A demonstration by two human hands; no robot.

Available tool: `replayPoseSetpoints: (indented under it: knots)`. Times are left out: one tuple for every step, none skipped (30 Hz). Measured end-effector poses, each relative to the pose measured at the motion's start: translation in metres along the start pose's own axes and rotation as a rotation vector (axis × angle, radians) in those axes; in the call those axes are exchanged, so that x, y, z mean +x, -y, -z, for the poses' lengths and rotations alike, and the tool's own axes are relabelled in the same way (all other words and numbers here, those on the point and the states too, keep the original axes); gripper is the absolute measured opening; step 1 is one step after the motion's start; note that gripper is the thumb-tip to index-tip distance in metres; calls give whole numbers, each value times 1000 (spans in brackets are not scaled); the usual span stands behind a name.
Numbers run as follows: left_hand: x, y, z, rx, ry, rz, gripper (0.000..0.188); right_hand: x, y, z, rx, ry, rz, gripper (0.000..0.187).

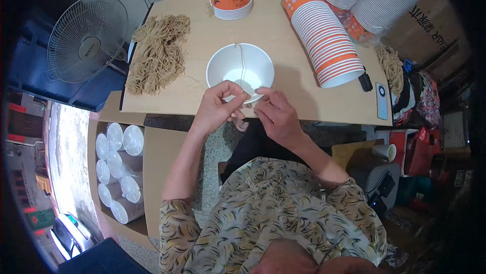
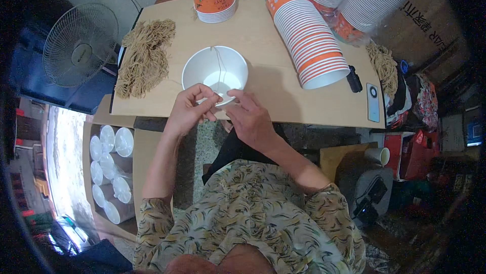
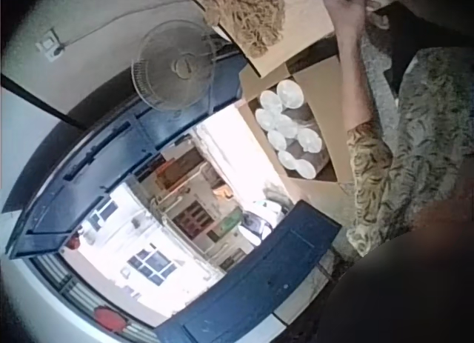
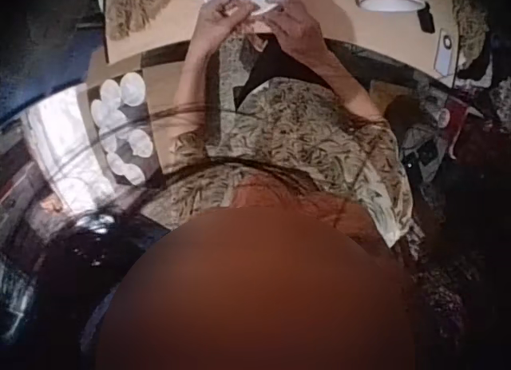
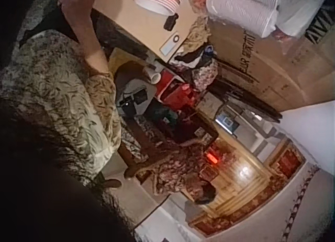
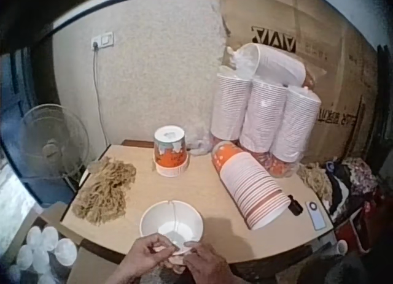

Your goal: Attaching strings to paper bowls in a workshop environment.

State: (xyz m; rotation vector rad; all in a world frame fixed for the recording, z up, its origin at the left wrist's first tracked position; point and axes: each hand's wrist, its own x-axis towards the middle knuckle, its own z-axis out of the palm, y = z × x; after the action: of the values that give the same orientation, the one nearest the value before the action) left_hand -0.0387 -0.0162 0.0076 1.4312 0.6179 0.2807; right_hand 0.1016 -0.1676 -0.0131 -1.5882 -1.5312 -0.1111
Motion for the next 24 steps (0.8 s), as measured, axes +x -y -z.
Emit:
replayPoseSetpoints:
  knots:
    - [1,0,1,-3,0,-5,13,-1,-4,-2,51,12,-7,7]
    - [1,2,2,-51,-22,-7,13,-1,-7,-3,101,25,-14,8]
    - [0,4,3,-98,-41,-5,14,-2,-8,-4,98,25,-16,8]
    - [-1,4,4,-100,-38,-5,14,-2,-8,-5,105,45,-24,9]
    - [-3,3,4,-124,-25,13,15,-2,-8,-6,113,64,-33,10]
    - [-4,3,5,-149,-10,31,16,-2,-6,-7,108,63,-38,10]
    - [-4,2,7,-150,-4,33,16,0,-4,-8,40,91,-5,10]
    - [-4,0,8,-146,1,31,16,1,-1,-8,-28,119,28,11]
    - [-4,-2,10,-144,0,27,15,4,2,-9,-30,121,29,11]
    - [-3,-2,11,-146,-1,26,15,7,5,-9,-5,128,21,11]
    - [-3,-2,12,-166,-3,17,16,10,9,-8,19,136,12,12]
    - [-2,-2,13,-187,-8,7,16,14,12,-6,19,141,18,12]
    - [-2,-3,12,-191,-14,4,16,21,17,-2,31,147,33,12]
    - [-2,-5,11,-207,-10,10,15,27,21,1,43,153,48,12]
    - [-2,-6,10,-220,0,16,15,34,25,4,41,155,50,12]
    - [-3,-5,11,-222,0,13,15,42,29,5,106,119,79,12]
    - [-4,-5,13,-236,42,23,15,48,30,5,172,83,108,12]
    - [-5,-4,15,-249,86,31,15,54,27,4,169,83,111,12]
    - [-3,-2,20,-200,146,11,17,60,22,4,198,79,93,11]
    - [-2,-2,21,-200,147,8,17,66,19,4,228,75,76,10]
    - [-3,-4,23,-230,208,-1,19,74,19,5,281,93,-2,8]
    - [-3,-4,25,-260,269,-10,21,81,17,9,282,93,2,8]
    - [-4,-5,24,-259,267,-13,21,87,14,15,363,298,-158,7]
    - [-3,-6,20,-283,259,1,24,94,8,18,438,500,-320,7]
